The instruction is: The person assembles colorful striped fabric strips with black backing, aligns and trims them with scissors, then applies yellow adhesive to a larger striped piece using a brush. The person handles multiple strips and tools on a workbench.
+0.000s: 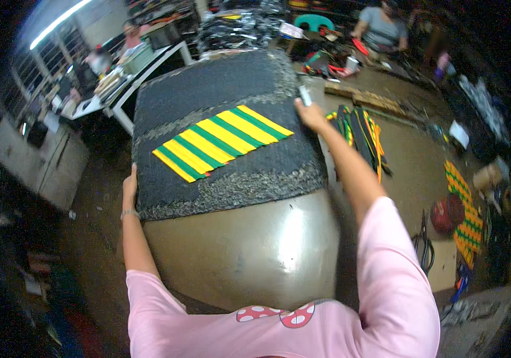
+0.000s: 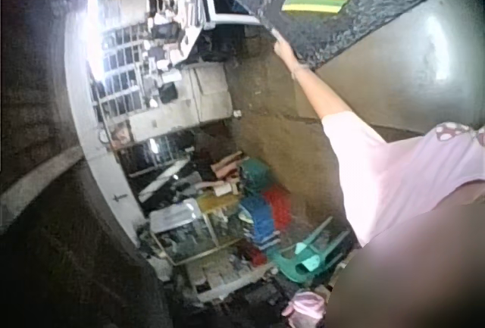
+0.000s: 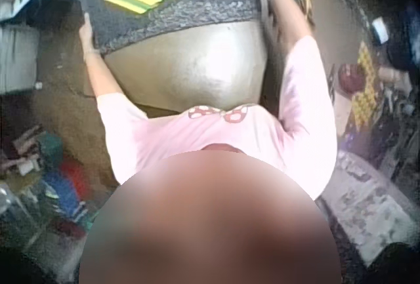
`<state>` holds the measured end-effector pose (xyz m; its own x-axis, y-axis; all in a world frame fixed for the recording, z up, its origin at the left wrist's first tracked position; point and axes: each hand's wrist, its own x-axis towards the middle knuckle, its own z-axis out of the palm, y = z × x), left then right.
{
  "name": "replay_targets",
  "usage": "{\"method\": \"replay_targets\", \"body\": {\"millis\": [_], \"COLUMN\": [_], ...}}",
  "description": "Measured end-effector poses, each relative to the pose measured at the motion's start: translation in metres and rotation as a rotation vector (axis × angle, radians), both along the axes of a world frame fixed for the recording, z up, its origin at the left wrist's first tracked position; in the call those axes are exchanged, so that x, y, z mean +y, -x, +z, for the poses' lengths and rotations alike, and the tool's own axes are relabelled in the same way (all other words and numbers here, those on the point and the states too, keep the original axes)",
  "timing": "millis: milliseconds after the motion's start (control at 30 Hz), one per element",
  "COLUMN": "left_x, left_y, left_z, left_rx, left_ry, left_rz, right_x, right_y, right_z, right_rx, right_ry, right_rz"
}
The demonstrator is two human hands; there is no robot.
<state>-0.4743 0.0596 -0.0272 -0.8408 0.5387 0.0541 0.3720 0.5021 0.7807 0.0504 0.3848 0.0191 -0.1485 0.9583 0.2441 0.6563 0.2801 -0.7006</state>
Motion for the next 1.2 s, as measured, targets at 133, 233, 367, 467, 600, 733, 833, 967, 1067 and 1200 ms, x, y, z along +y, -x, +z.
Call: {"method": "replay_targets", "body": {"millis": [133,233,367,467,600,733,833,967,1067,1200], "left_x": [-0.009,-0.033,-0.153,-0.245,-0.323,-0.354,-0.358,-0.361,-0.366,-0.369], "left_y": [-0.036,-0.085,-0.156,-0.2,-0.26,-0.31,-0.314,-0.305,-0.307,-0.313], "left_z": [0.012,0.046,0.071,0.069,0.04,0.009,0.005,0.011,0.006,-0.013], "left_rx": [-0.063,-0.29,-0.39,-0.324,-0.291,-0.254,-0.271,-0.31,-0.242,-0.263], "left_ry": [0.022,-0.321,-0.411,-0.402,-0.246,-0.174,-0.112,-0.076,-0.049,-0.145], "left_rz": [-0.037,-0.013,0.098,0.032,0.279,0.322,0.316,0.256,0.243,0.187], "right_x": [-0.005,-0.026,-0.116,-0.184,-0.231,-0.251,-0.269,-0.305,-0.332,-0.342], "right_y": [0.017,-0.006,-0.057,-0.086,-0.109,-0.129,-0.14,-0.195,-0.242,-0.344], "right_z": [-0.03,-0.014,-0.016,-0.037,-0.065,-0.054,-0.027,0.013,0.039,0.084], "right_rx": [0.146,0.272,0.348,0.329,0.349,0.166,-0.053,0.341,0.189,-0.01], "right_ry": [-0.019,-0.051,0.005,0.093,0.196,0.308,-0.256,-0.053,-0.181,-0.278], "right_rz": [-0.264,-0.256,-0.02,0.047,0.155,0.299,0.174,0.174,-0.025,-0.429]}}
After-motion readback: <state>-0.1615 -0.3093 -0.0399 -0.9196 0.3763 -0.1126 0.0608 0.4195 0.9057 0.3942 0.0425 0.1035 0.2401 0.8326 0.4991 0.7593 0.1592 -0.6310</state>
